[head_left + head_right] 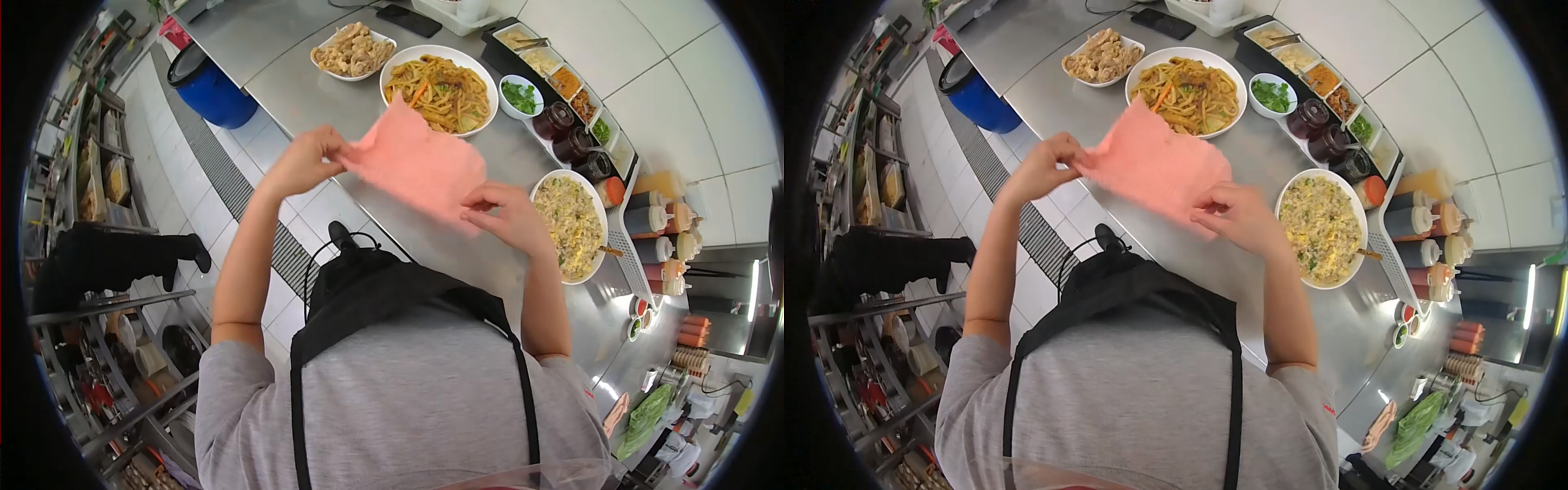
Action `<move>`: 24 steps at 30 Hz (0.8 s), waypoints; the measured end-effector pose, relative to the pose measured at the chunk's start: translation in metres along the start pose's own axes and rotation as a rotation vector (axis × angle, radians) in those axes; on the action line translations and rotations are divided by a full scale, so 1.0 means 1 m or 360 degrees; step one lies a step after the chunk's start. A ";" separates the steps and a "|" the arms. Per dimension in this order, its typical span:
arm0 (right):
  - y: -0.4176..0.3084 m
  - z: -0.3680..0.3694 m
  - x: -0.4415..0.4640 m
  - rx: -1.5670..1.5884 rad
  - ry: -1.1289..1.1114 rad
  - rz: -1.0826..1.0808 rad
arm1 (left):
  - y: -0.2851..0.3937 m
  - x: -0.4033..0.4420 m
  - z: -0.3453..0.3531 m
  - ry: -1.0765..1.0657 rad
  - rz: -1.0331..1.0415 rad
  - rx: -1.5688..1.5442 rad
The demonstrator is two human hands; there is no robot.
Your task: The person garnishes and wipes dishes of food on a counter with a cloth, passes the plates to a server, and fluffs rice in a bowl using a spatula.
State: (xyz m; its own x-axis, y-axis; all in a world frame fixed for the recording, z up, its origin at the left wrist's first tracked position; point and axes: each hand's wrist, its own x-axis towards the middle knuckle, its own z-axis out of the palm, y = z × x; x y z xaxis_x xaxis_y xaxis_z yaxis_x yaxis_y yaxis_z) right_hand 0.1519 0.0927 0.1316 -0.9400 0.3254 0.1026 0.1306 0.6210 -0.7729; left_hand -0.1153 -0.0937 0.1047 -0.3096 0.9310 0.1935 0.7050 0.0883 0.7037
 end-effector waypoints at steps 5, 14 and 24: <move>0.016 0.078 0.038 -0.0337 0.0357 -0.0575 | -0.017 -0.026 0.056 0.0511 -0.0458 -0.0068; 0.019 0.136 0.078 0.0953 0.0223 0.0218 | -0.003 -0.022 0.113 0.0742 -0.0931 -0.2446; 0.093 0.067 0.123 0.1966 0.0928 0.0981 | -0.021 0.015 0.137 0.1081 -0.0779 -0.2164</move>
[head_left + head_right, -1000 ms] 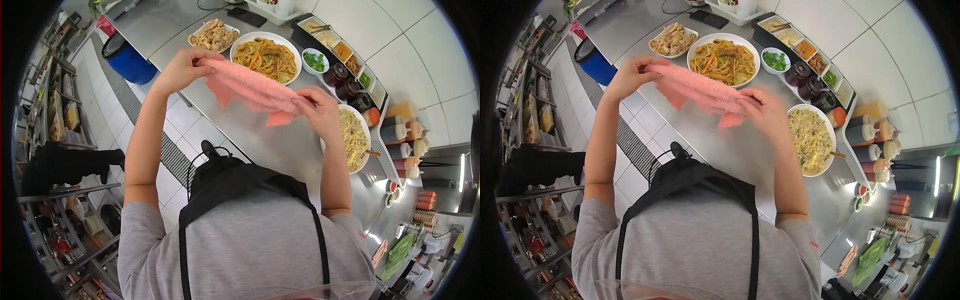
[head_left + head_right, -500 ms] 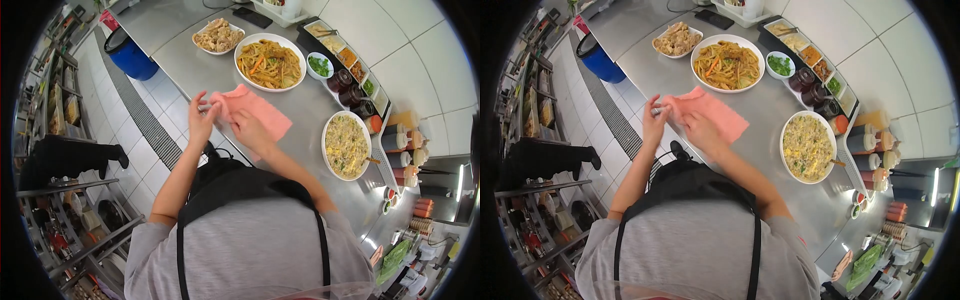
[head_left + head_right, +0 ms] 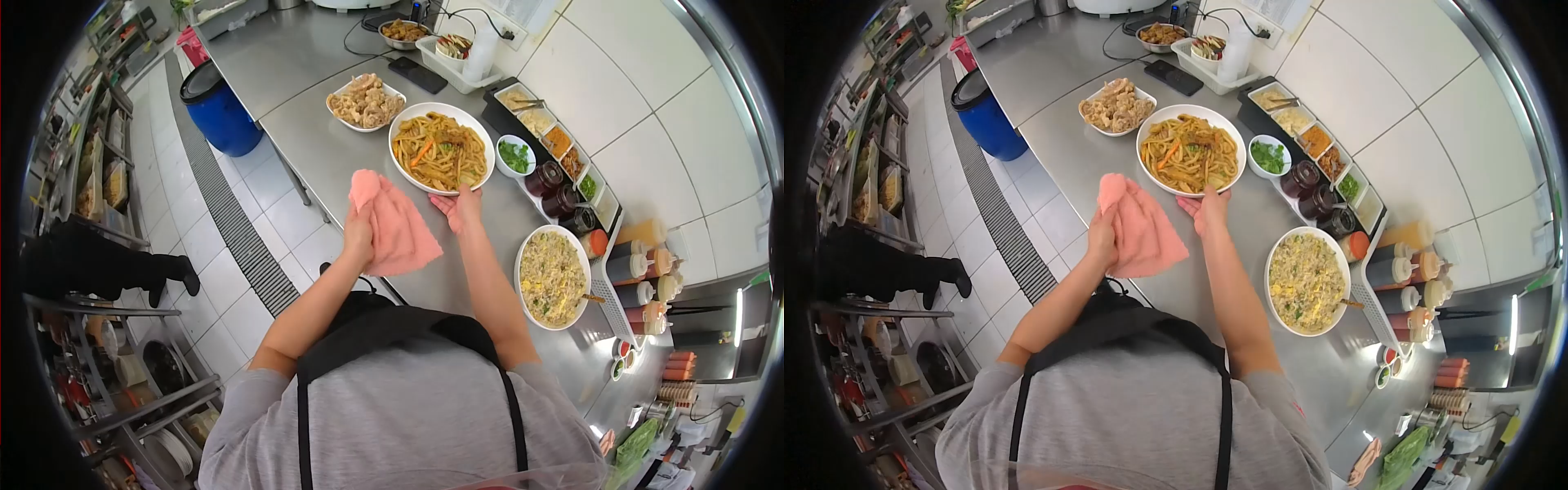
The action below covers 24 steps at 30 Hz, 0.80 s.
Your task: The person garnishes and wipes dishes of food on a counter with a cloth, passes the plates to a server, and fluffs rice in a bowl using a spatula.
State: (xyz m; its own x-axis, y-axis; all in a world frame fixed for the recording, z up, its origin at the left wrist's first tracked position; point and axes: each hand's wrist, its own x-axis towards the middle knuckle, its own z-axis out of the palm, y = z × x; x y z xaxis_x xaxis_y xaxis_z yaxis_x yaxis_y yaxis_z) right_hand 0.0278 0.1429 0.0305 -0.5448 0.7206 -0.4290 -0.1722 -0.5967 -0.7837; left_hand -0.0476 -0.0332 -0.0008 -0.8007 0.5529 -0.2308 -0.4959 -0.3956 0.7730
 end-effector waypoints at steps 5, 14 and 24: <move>0.049 0.002 -0.012 0.0214 -0.0131 -0.0103 | -0.053 0.007 0.023 -0.0178 0.0153 -0.0513; 0.016 -0.066 -0.120 -0.0175 -0.0280 0.0368 | 0.012 0.039 0.002 -0.0577 -0.0386 -0.0430; -0.007 -0.026 -0.172 0.0091 -0.0462 0.0568 | -0.005 0.039 0.052 -0.1127 -0.1008 -0.0440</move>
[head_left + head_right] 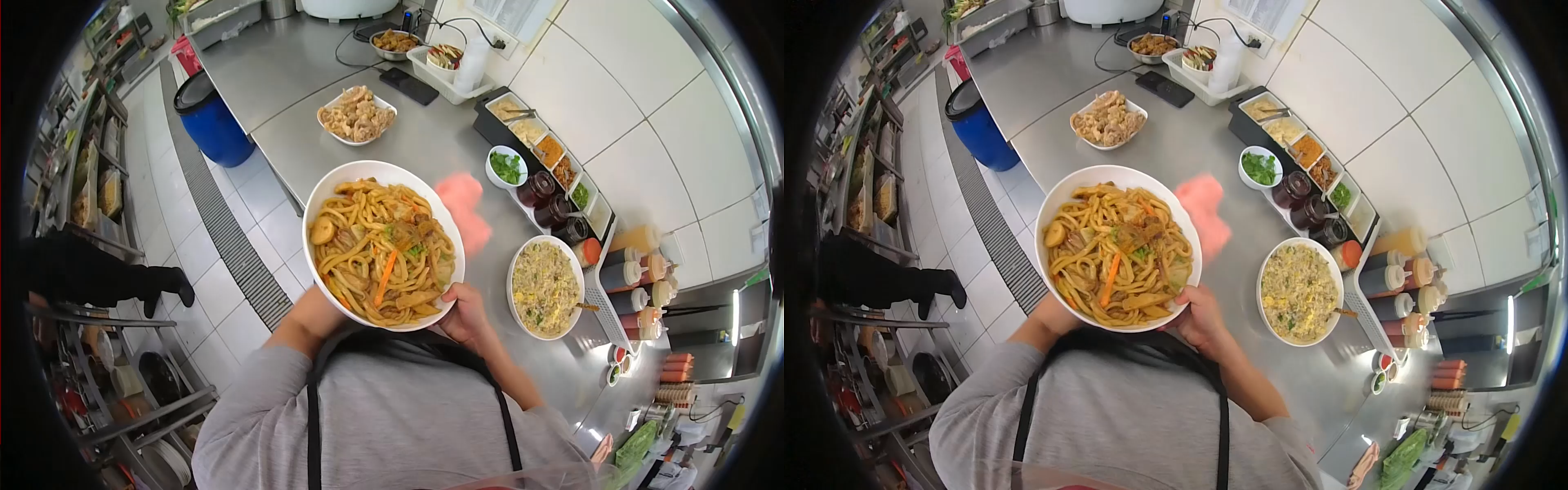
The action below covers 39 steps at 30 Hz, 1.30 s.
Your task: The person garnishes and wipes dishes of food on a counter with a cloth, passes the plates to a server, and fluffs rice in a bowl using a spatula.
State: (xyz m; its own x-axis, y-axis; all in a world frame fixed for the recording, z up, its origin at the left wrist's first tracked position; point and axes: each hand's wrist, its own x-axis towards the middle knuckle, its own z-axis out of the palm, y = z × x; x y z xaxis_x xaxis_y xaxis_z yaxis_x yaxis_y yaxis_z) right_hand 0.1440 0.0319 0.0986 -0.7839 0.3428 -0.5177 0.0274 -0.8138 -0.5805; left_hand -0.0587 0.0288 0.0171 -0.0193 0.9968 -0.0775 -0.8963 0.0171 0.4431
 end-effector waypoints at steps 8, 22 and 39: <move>-0.030 -0.038 0.063 -0.0157 0.0002 -0.0439 | -0.022 -0.077 -0.005 0.0754 0.0023 -0.0159; -0.068 -0.061 0.123 -0.0649 0.0350 -0.0279 | 0.085 -0.108 -0.017 0.1401 0.0736 0.2327; -0.335 -0.015 0.245 -0.4174 0.1035 -0.0240 | -0.014 -0.033 -0.018 -0.0035 0.1197 0.2925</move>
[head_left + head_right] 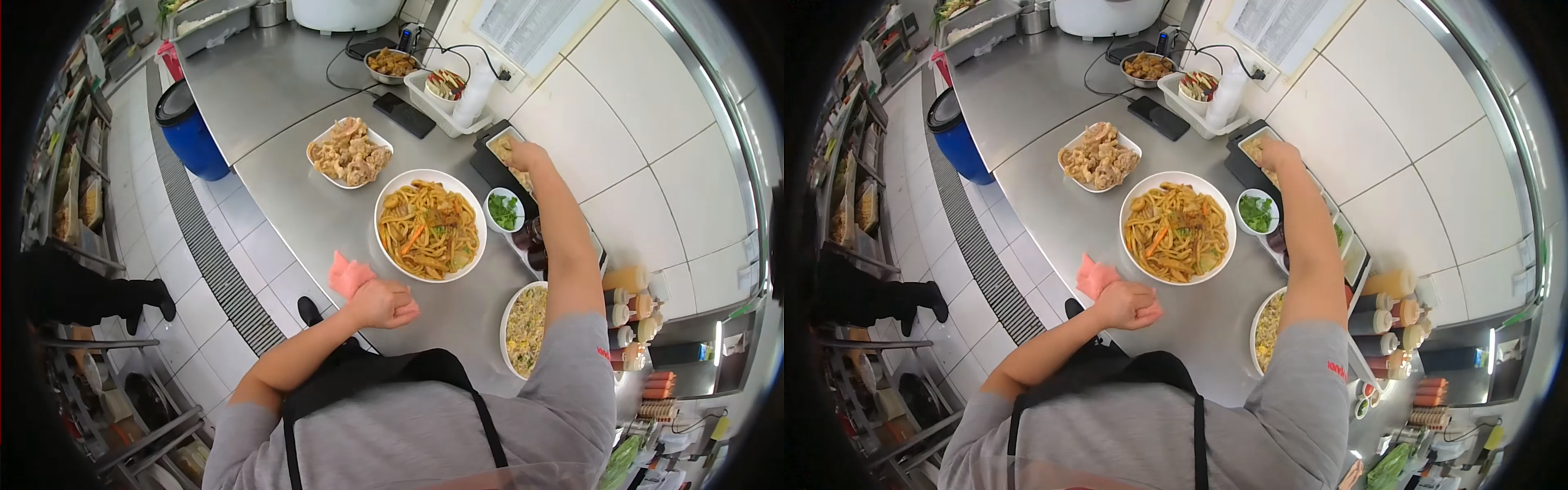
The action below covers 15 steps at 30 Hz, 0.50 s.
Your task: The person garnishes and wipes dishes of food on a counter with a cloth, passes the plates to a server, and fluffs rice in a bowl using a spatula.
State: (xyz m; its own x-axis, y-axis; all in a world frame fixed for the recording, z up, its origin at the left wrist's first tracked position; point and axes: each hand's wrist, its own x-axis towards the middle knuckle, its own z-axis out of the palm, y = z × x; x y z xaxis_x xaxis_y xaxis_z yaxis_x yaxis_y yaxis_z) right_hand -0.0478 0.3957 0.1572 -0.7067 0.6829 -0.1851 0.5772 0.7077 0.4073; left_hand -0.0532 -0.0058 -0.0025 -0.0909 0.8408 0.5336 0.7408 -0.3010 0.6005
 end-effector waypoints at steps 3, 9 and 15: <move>0.007 0.012 0.022 -0.0121 -0.0178 -0.0022 | 0.003 0.001 -0.005 0.0053 -0.0074 -0.0053; 0.007 -0.077 -0.019 -0.0317 -0.0394 -0.0059 | -0.003 0.006 -0.006 0.0231 -0.0017 -0.0078; 0.039 -0.003 -0.014 -0.0057 0.0212 0.0117 | -0.006 0.006 -0.010 0.0342 -0.0089 -0.0345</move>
State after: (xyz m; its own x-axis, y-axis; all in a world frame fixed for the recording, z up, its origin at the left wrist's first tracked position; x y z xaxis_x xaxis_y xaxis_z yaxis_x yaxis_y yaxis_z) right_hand -0.0160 0.4132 0.1782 -0.7127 0.7006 -0.0342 0.6159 0.6484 0.4475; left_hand -0.0645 -0.0037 0.0029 -0.2831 0.7513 0.5962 0.5735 -0.3656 0.7331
